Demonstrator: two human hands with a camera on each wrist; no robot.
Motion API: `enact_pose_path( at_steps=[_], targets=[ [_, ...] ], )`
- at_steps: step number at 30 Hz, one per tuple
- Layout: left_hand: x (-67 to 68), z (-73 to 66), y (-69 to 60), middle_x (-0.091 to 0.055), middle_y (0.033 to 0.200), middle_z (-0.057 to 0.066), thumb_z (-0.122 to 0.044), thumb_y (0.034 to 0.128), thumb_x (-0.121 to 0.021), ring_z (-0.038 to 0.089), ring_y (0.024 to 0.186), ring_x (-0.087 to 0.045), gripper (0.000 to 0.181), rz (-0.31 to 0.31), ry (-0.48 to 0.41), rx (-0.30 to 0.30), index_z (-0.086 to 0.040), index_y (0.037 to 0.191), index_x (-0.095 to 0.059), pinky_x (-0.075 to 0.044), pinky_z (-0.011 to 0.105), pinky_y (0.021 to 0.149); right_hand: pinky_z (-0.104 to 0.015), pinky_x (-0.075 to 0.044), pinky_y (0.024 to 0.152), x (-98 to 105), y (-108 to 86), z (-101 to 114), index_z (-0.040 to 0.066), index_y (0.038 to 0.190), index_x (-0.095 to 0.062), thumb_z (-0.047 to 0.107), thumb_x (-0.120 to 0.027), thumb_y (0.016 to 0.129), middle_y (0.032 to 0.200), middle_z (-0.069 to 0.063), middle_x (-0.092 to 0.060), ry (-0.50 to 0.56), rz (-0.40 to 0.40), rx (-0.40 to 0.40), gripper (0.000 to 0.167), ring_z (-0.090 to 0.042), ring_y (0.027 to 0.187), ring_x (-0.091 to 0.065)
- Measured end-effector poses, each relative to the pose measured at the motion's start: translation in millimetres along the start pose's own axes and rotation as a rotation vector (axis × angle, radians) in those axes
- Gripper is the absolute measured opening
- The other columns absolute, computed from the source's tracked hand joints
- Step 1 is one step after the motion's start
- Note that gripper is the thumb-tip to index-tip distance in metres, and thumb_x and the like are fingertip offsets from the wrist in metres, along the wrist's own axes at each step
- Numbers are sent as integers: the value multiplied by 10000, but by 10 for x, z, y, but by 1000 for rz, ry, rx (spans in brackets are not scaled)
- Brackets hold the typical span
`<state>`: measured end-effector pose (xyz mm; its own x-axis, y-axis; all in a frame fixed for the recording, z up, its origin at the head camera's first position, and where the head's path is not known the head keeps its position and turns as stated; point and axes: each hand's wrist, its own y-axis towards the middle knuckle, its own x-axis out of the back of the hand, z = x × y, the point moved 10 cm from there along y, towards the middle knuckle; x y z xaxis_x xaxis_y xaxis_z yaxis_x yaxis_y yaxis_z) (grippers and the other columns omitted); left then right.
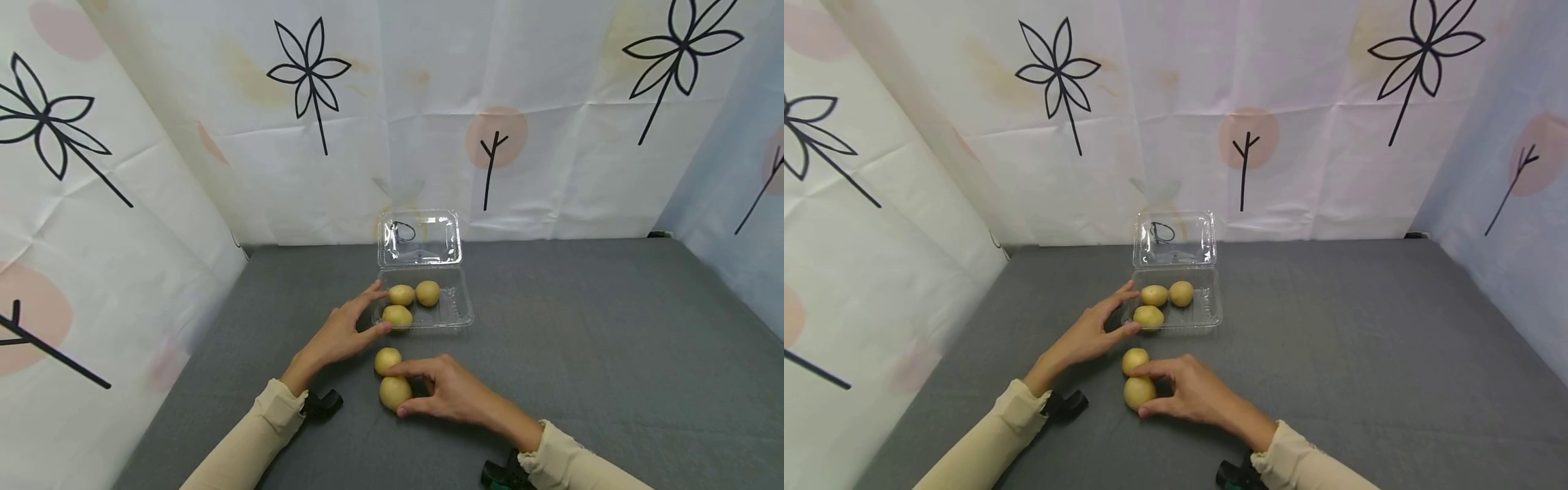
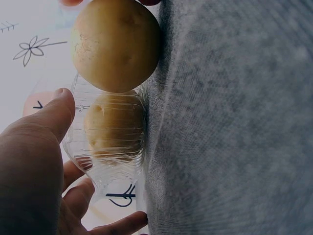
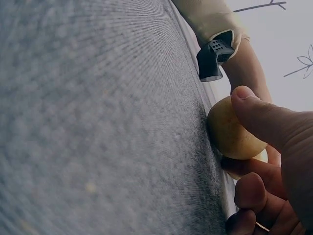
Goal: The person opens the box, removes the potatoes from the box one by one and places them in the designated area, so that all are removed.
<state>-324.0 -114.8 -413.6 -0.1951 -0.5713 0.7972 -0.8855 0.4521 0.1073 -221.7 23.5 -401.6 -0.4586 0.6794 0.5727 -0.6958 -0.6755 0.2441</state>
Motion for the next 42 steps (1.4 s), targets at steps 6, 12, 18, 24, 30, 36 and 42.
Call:
enact_pose_path(
  at_steps=[6,12,18,24,30,36,42],
  targets=[
    [8,-11,-2,-206,1699,-126,-568,977,-611,358,1513,-347,652,-6,-3,-10,-348,1555,-404,-221,749,1143,-143,-370,484,14,-2,1,171,1331,-697,291,-863,817,571,73,-500,-8,8,-1,553,64,492,-378],
    [9,-14,-2,-205,1698,-129,-567,980,-607,355,1515,-345,648,-4,-6,-13,-347,1555,-405,-221,744,1146,-149,-368,479,71,-9,-17,183,1323,-702,303,-855,825,649,67,-567,-3,7,-26,534,49,485,-382],
    [10,-12,-1,-202,1697,-136,-578,978,-603,348,1519,-341,651,-4,-6,-12,-354,1555,-402,-216,746,1146,-153,-368,473,81,-10,-22,183,1327,-699,308,-844,839,708,36,-624,14,18,-35,524,40,479,-384],
    [2,-15,5,-195,1699,-135,-578,979,-601,350,1521,-336,657,3,-10,-3,-349,1559,-396,-212,748,1146,-168,-387,476,137,-9,-8,185,1304,-713,317,-841,838,1086,-7,-787,-1,-1,-30,501,47,486,-393],
    [0,-15,6,-191,1700,-129,-569,981,-604,355,1522,-331,661,9,-7,0,-333,1563,-396,-206,760,1141,-168,-378,460,237,4,17,150,1289,-722,287,-850,829,1062,-65,-796,-20,-27,-11,496,51,479,-388],
    [2,-18,9,-189,1699,-131,-576,979,-601,355,1522,-332,663,8,-6,1,-334,1562,-397,-206,764,1138,-184,-377,446,381,19,61,118,1263,-732,265,-840,847,970,-74,-799,-58,-84,38,454,58,485,-383],
    [-3,-19,4,-187,1703,-122,-575,981,-600,349,1526,-325,664,10,-6,-1,-333,1564,-394,-204,769,1136,-189,-368,435,543,46,81,131,1254,-736,224,-841,848,927,-76,-791,-63,-156,56,429,63,477,-367]
  ],
)
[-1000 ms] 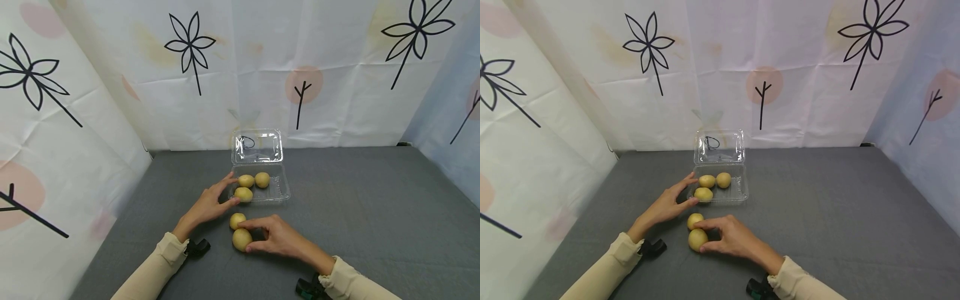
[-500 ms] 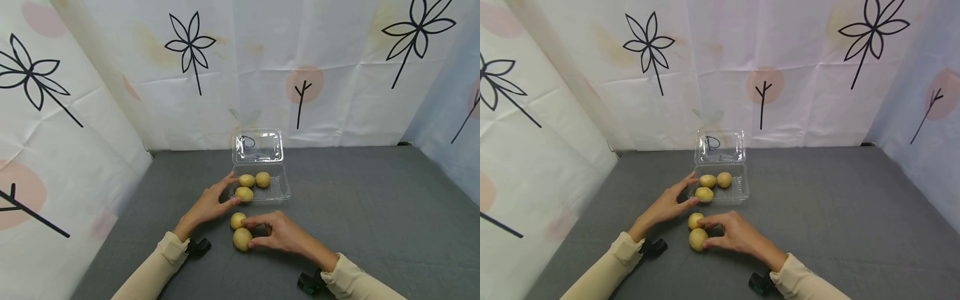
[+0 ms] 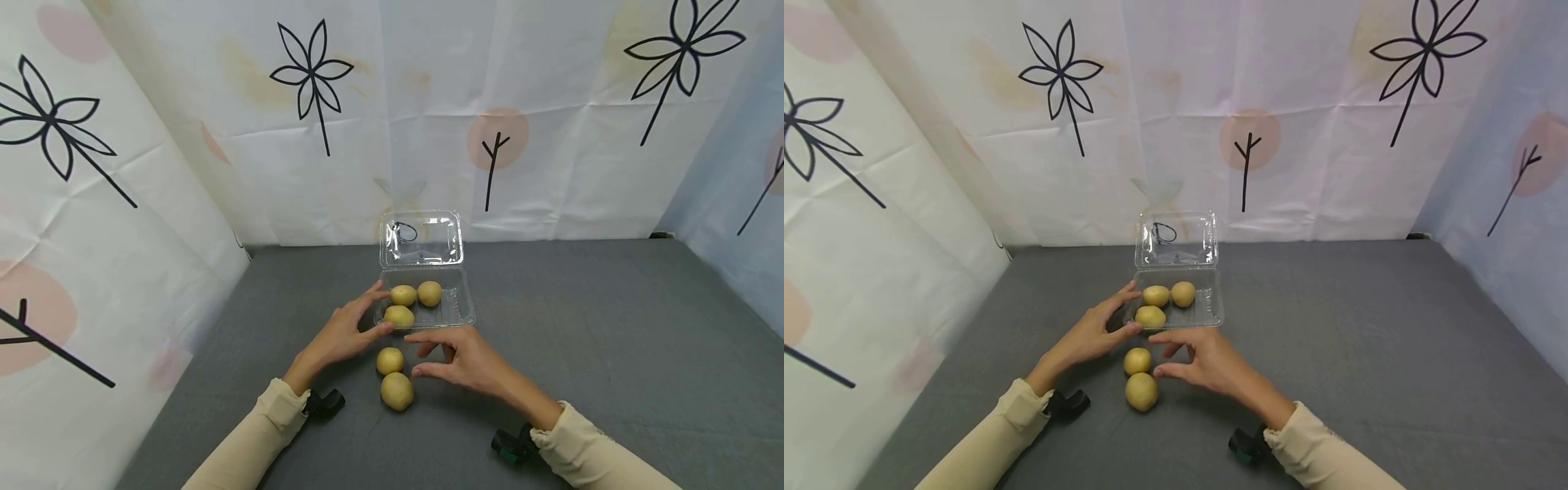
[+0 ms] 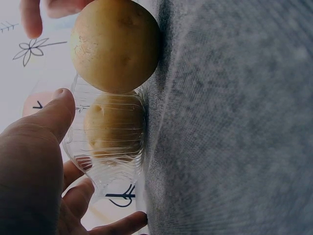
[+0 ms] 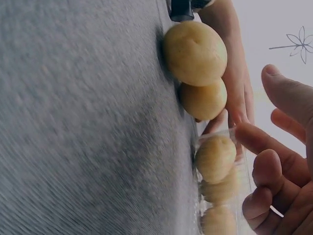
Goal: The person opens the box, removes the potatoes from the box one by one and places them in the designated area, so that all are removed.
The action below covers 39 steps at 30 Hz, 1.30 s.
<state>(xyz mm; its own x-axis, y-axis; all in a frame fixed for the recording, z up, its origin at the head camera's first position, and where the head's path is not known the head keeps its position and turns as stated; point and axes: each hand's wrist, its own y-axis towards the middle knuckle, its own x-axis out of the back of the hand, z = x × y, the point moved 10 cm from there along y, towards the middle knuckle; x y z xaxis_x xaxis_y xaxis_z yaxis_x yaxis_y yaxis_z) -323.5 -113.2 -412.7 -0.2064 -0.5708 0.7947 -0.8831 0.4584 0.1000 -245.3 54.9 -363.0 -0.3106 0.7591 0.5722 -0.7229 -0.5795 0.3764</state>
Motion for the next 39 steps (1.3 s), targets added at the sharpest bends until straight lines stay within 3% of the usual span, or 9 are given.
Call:
enact_pose_path(
  at_steps=[7,18,23,30,39],
  targets=[
    [0,-3,-3,-175,1702,-138,-581,979,-598,340,1533,-316,670,7,-3,8,-330,1566,-392,-197,764,1144,-200,-381,438,173,46,-18,89,1213,-746,139,-841,842,864,-38,-777,-9,-120,45,386,35,495,-410],
    [-4,-24,2,-175,1705,-128,-573,977,-608,342,1530,-321,676,12,-14,2,-330,1568,-389,-199,775,1134,-367,-506,694,359,79,-10,125,1160,-769,139,-872,805,963,-45,-772,-171,-268,96,369,-193,777,-594],
    [-1,-6,-1,-175,1707,-124,-582,979,-598,339,1533,-315,670,8,-9,5,-333,1566,-391,-198,775,1135,-399,-539,762,358,128,-68,129,1165,-767,151,-865,817,1029,-4,-766,-187,-263,81,362,-236,866,-630],
    [2,3,-9,-180,1705,-125,-583,979,-596,346,1532,-315,674,4,-3,1,-322,1567,-394,-202,781,1129,-443,-534,779,343,228,-171,129,1189,-765,194,-858,832,969,-13,-730,-167,-230,23,375,-281,883,-625],
    [0,7,-2,-178,1705,-126,-591,976,-594,336,1532,-319,670,1,-5,-2,-335,1563,-397,-207,782,1124,-415,-587,814,258,347,-246,62,1225,-739,165,-822,874,1077,-134,-735,-89,-153,-2,375,-319,922,-675]
  ],
)
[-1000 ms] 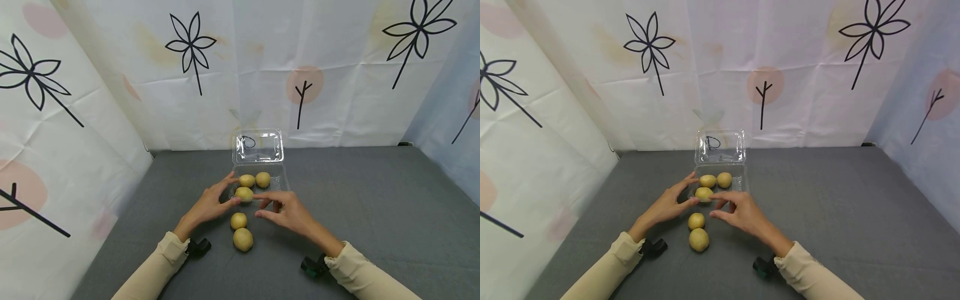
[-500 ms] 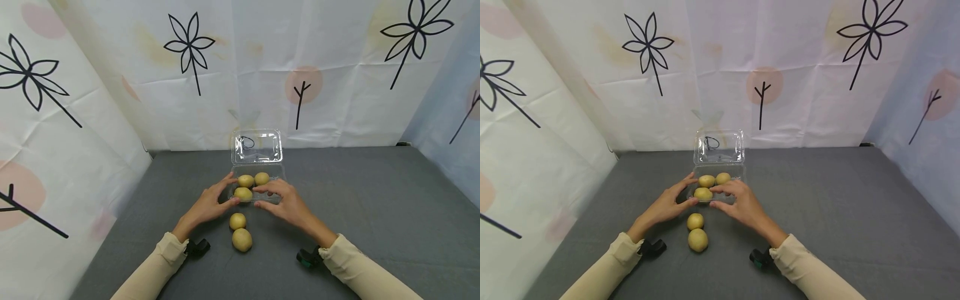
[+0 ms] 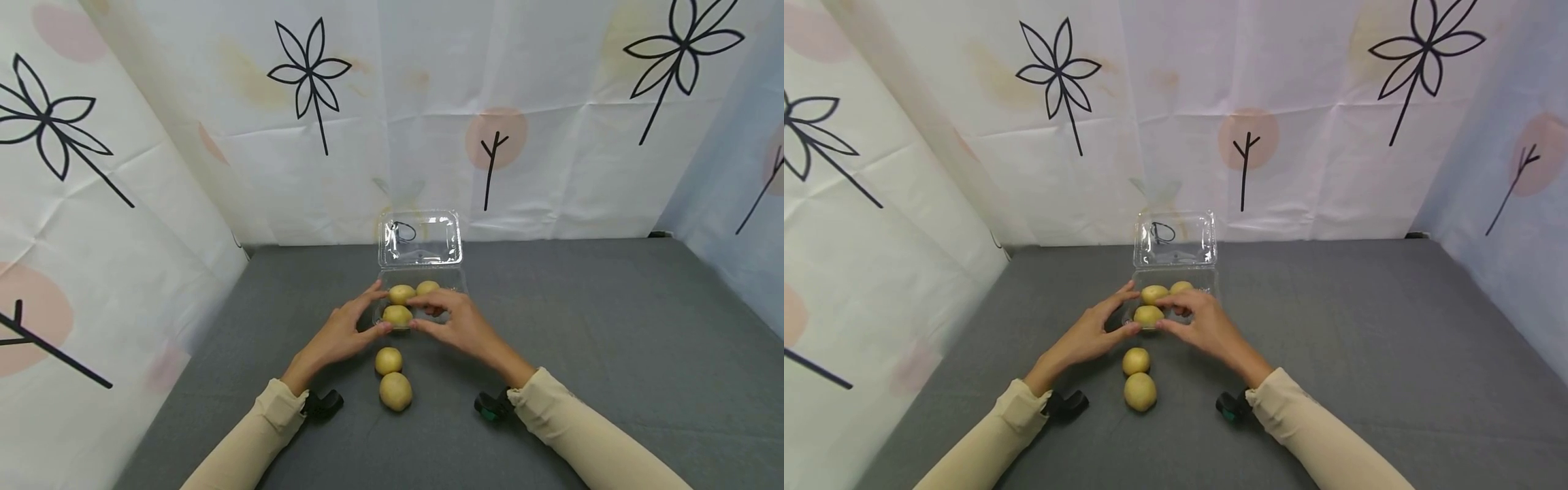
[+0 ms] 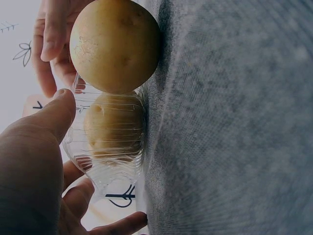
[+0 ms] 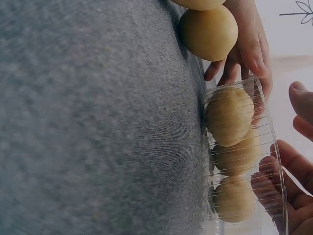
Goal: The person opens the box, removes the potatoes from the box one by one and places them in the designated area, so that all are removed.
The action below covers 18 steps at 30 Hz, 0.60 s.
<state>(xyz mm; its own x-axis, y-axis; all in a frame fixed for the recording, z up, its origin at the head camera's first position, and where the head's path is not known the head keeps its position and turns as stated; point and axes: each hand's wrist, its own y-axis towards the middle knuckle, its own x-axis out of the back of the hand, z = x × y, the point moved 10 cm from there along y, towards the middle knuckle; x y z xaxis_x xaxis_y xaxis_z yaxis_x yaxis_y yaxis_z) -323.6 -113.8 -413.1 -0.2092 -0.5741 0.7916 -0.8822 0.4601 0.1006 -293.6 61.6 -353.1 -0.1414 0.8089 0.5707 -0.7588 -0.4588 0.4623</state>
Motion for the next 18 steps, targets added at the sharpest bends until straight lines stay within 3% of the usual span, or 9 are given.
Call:
enact_pose_path(
  at_steps=[18],
  targets=[
    [-3,13,-2,-179,1701,-137,-591,975,-597,335,1529,-325,668,-1,-1,2,-349,1563,-390,-210,792,1115,-243,-520,718,-208,191,-143,61,1208,-750,176,-782,913,1020,-85,-731,-31,143,-92,318,-120,822,-624]
  ],
)
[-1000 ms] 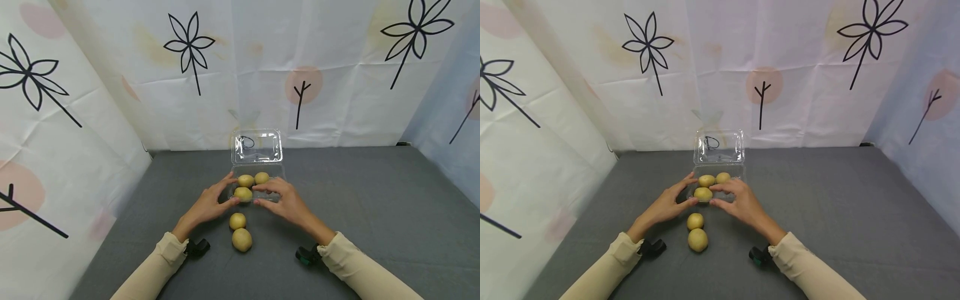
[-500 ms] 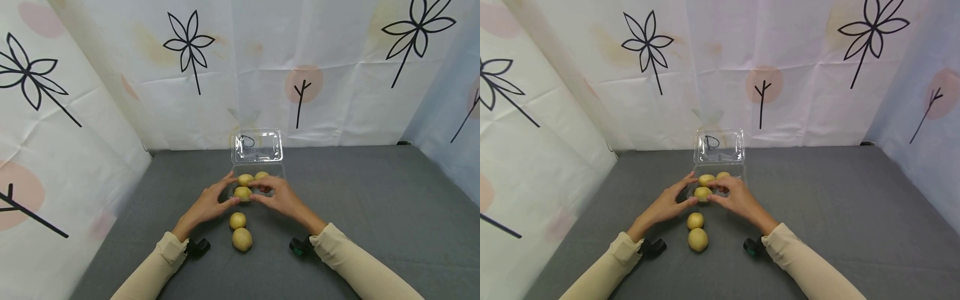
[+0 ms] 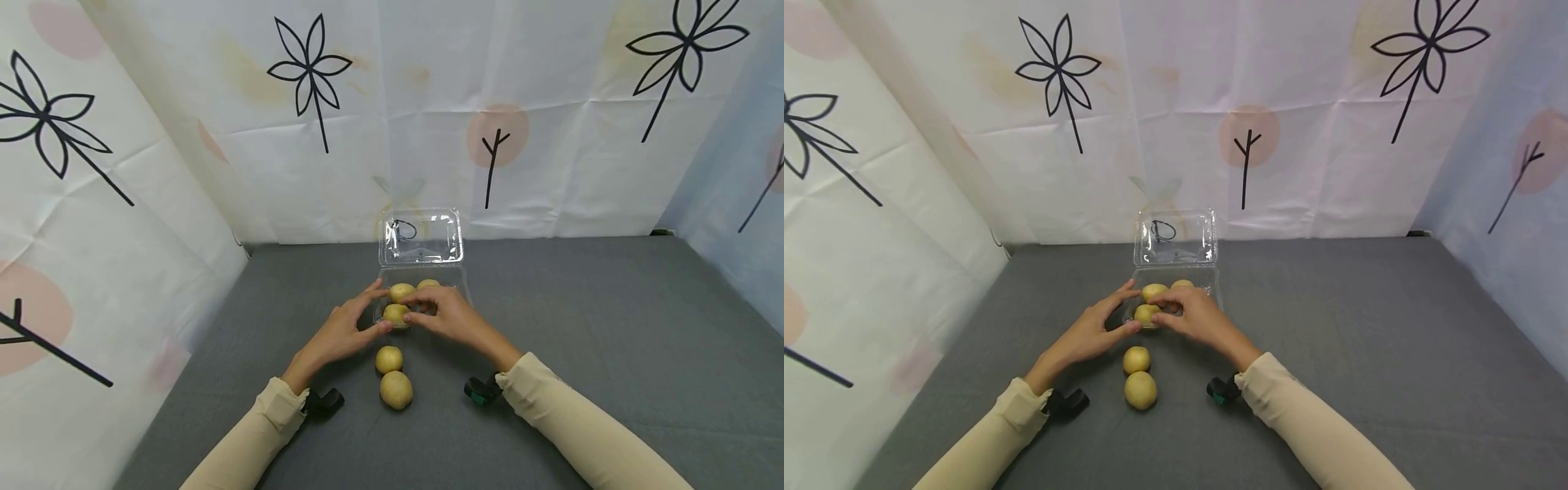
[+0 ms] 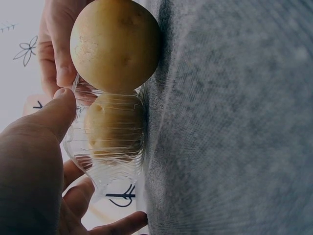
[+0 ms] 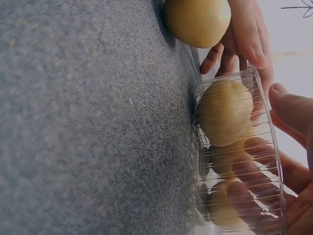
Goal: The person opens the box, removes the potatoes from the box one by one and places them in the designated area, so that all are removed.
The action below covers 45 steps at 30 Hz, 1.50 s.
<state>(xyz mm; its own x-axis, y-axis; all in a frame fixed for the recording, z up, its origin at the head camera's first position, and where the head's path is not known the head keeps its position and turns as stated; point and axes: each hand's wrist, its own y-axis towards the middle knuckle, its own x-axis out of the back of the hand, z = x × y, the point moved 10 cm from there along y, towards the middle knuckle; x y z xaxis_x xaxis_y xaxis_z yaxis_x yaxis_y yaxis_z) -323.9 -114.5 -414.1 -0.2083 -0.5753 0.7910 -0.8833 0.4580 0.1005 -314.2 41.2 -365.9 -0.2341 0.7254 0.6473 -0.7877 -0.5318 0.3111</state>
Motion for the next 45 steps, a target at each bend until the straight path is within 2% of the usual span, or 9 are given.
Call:
enact_pose_path(
  at_steps=[6,16,21,25,28,35,41,45],
  targets=[
    [-2,-8,6,-189,1700,-131,-588,973,-602,330,1525,-335,667,0,2,3,-346,1560,-396,-223,782,1116,-228,-510,695,-45,34,-23,62,1223,-742,203,-761,934,1006,-59,-724,-22,38,-15,322,-122,813,-627],
    [-3,-2,11,-189,1698,-136,-598,971,-599,323,1527,-333,664,0,0,5,-364,1557,-393,-228,776,1116,-226,-500,639,-79,87,-72,49,1234,-734,183,-724,962,1046,-82,-756,6,69,-33,303,-154,763,-633],
    [-3,-3,10,-183,1699,-140,-588,976,-599,327,1528,-330,658,0,1,3,-365,1558,-389,-223,783,1114,-282,-579,762,-105,120,-113,56,1253,-725,216,-717,970,1131,-114,-753,18,91,-69,325,-220,935,-727],
    [-9,3,10,-176,1701,-140,-586,979,-595,328,1532,-322,661,4,2,4,-360,1563,-383,-211,796,1112,-351,-599,857,-123,129,-132,52,1264,-718,221,-718,970,1176,-131,-740,33,104,-85,339,-269,1037,-731],
    [-8,1,9,-172,1701,-140,-588,979,-594,328,1533,-318,667,4,0,4,-357,1566,-379,-207,798,1111,-347,-599,856,-134,131,-138,44,1269,-713,215,-714,973,1183,-134,-739,45,117,-91,342,-274,1057,-727],
    [6,-4,-1,-180,1703,-127,-577,980,-600,338,1532,-317,665,1,0,1,-351,1567,-383,-207,799,1111,-273,-565,748,-180,164,-133,23,1304,-688,225,-692,989,1183,-145,-744,47,178,-98,375,-240,991,-725],
    [25,-22,-18,-180,1700,-143,-574,978,-607,360,1528,-320,666,0,-3,10,-357,1567,-383,-201,793,1121,-380,-581,915,-233,203,-106,-29,1359,-630,202,-658,1010,1324,-176,-682,68,265,-41,420,-309,1122,-698],
    [21,-30,-23,-165,1702,-148,-577,979,-603,359,1533,-307,667,6,-8,10,-368,1569,-374,-186,797,1124,-405,-569,951,-265,216,-117,-46,1393,-591,173,-638,1020,1378,-187,-646,99,316,-21,435,-335,1172,-673]
  ],
)
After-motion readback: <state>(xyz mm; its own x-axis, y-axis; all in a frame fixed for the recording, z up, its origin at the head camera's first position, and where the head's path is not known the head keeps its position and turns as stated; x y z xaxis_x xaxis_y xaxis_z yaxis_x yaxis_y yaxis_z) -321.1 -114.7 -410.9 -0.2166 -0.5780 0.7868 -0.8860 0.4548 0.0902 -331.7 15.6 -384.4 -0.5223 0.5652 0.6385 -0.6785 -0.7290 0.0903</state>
